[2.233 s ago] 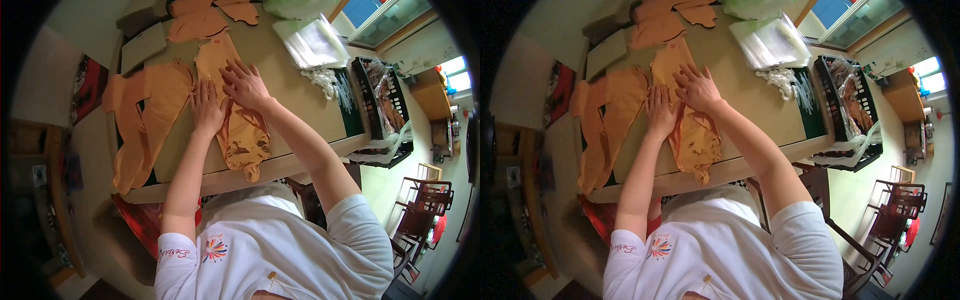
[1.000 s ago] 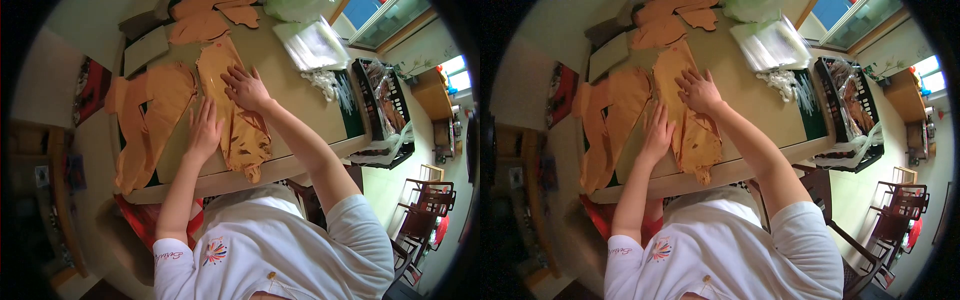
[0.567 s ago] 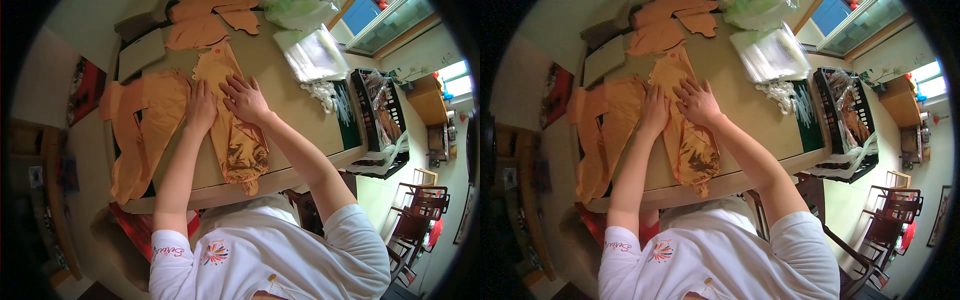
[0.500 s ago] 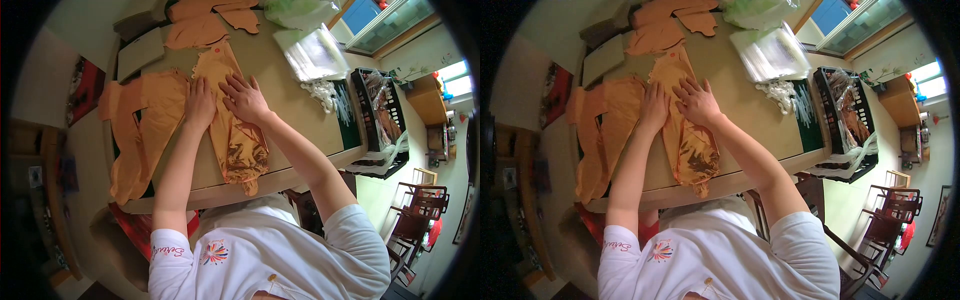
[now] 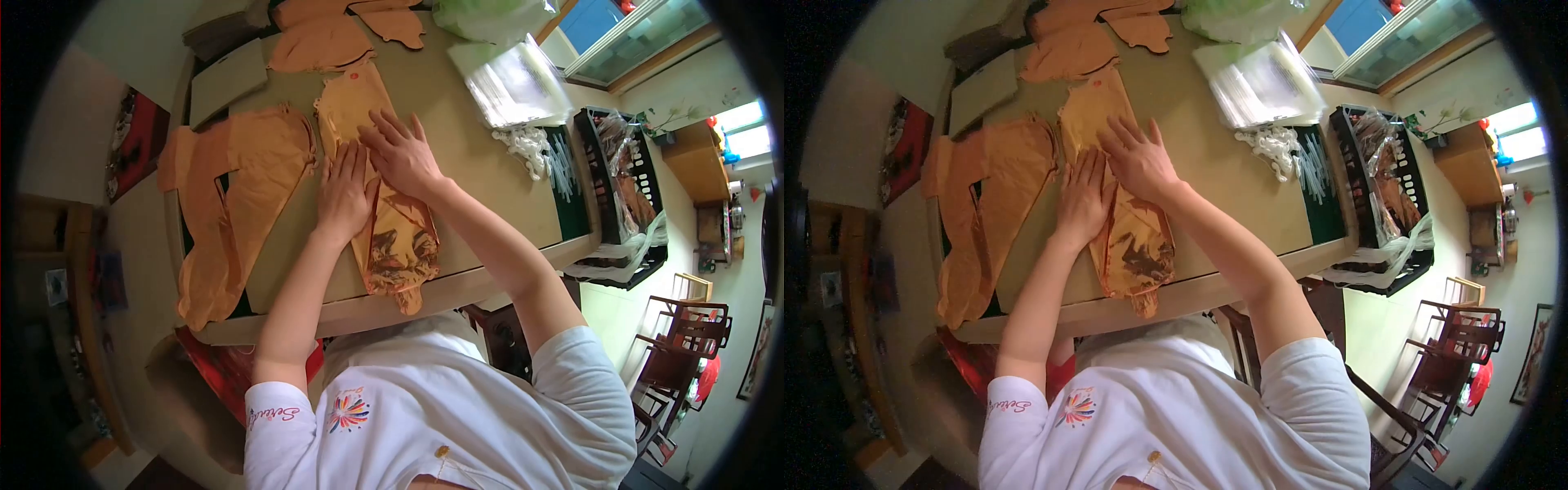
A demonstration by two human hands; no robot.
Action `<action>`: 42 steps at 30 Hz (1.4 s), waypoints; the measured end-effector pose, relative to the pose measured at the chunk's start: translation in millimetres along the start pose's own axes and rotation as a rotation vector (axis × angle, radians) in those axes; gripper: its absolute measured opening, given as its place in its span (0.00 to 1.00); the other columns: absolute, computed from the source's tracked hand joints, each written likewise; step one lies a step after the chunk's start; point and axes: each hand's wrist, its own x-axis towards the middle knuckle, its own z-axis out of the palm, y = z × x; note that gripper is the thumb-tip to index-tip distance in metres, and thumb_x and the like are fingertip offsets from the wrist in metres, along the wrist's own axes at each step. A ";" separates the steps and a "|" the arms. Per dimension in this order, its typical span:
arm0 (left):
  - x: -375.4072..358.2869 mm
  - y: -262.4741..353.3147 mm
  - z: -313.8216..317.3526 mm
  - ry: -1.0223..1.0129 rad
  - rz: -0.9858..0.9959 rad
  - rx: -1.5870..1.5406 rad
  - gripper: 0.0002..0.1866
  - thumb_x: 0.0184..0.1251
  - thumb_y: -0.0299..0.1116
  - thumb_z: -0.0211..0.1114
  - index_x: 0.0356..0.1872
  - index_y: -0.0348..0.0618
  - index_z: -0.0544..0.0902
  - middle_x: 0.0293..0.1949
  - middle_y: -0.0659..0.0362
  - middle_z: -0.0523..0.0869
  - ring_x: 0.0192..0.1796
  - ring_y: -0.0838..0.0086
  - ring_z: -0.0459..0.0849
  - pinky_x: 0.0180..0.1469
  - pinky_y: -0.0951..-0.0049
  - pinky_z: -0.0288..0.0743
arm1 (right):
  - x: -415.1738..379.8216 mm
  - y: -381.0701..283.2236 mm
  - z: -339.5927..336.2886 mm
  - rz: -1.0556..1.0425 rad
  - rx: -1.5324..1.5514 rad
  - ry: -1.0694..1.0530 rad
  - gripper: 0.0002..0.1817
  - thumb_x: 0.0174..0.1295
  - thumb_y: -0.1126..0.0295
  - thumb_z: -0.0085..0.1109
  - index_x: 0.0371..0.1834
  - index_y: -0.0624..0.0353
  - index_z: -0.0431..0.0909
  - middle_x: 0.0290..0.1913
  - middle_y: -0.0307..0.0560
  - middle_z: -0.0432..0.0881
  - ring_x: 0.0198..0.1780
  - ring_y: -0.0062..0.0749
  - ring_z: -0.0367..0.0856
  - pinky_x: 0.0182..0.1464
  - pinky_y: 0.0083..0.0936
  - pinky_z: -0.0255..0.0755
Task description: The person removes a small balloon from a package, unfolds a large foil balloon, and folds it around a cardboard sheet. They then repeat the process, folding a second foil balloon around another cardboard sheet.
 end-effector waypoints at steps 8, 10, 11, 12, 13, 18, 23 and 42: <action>-0.8 -1.7 4.8 0.031 0.003 -0.014 0.30 0.74 0.45 0.51 0.69 0.35 0.64 0.72 0.47 0.63 0.75 0.58 0.57 0.74 0.51 0.50 | -101.6 -23.3 -51.6 -0.122 -0.074 -0.195 0.30 0.62 0.66 0.57 0.70 0.44 0.65 0.74 0.54 0.58 0.76 0.46 0.53 0.73 0.58 0.46; 0.5 0.0 0.7 0.021 -0.006 -0.033 0.30 0.74 0.45 0.51 0.69 0.35 0.63 0.72 0.48 0.63 0.75 0.58 0.57 0.74 0.51 0.50 | -121.3 -23.8 -57.8 -0.065 -0.066 -0.229 0.31 0.61 0.67 0.58 0.70 0.44 0.64 0.75 0.54 0.56 0.77 0.46 0.52 0.73 0.57 0.45; 0.4 -0.7 -0.1 0.023 0.008 -0.018 0.30 0.74 0.44 0.51 0.69 0.35 0.63 0.72 0.47 0.62 0.75 0.57 0.57 0.74 0.51 0.51 | -125.7 -21.9 -59.6 -0.042 -0.061 -0.242 0.32 0.61 0.67 0.59 0.71 0.44 0.64 0.75 0.54 0.55 0.77 0.46 0.51 0.73 0.56 0.45; 0.5 -2.1 -1.3 0.026 0.020 0.000 0.30 0.74 0.43 0.51 0.69 0.35 0.62 0.72 0.47 0.62 0.75 0.57 0.57 0.74 0.52 0.51 | -127.6 -18.1 -60.5 -0.002 0.029 -0.197 0.32 0.61 0.67 0.59 0.71 0.44 0.63 0.75 0.54 0.56 0.77 0.47 0.52 0.73 0.56 0.45; 3.9 -4.9 -2.8 0.030 0.031 0.019 0.30 0.74 0.43 0.51 0.70 0.35 0.62 0.72 0.46 0.62 0.75 0.56 0.57 0.74 0.52 0.52 | -127.7 -12.8 -60.8 0.036 0.120 -0.154 0.33 0.60 0.68 0.59 0.71 0.45 0.63 0.75 0.54 0.56 0.76 0.47 0.52 0.73 0.56 0.45; 63.4 -56.0 -61.1 0.046 -0.131 -0.100 0.27 0.75 0.36 0.50 0.70 0.34 0.60 0.72 0.44 0.60 0.73 0.52 0.60 0.73 0.58 0.55 | -106.3 17.4 -61.0 0.263 0.398 0.116 0.31 0.59 0.77 0.55 0.69 0.53 0.65 0.71 0.56 0.62 0.71 0.52 0.61 0.69 0.44 0.60; 117.1 -187.2 -68.3 0.035 -0.219 0.268 0.29 0.69 0.34 0.57 0.68 0.34 0.63 0.71 0.43 0.62 0.71 0.51 0.62 0.72 0.57 0.57 | -102.2 21.4 -53.0 0.244 0.273 0.127 0.26 0.57 0.81 0.55 0.63 0.57 0.70 0.66 0.57 0.69 0.65 0.54 0.68 0.65 0.42 0.64; 126.3 -218.2 -97.5 0.108 -0.240 0.128 0.10 0.66 0.27 0.58 0.44 0.43 0.85 0.40 0.46 0.85 0.44 0.49 0.82 0.46 0.54 0.76 | -97.5 18.6 -58.4 0.247 0.229 0.086 0.24 0.54 0.80 0.56 0.57 0.57 0.75 0.63 0.53 0.72 0.65 0.50 0.68 0.66 0.42 0.63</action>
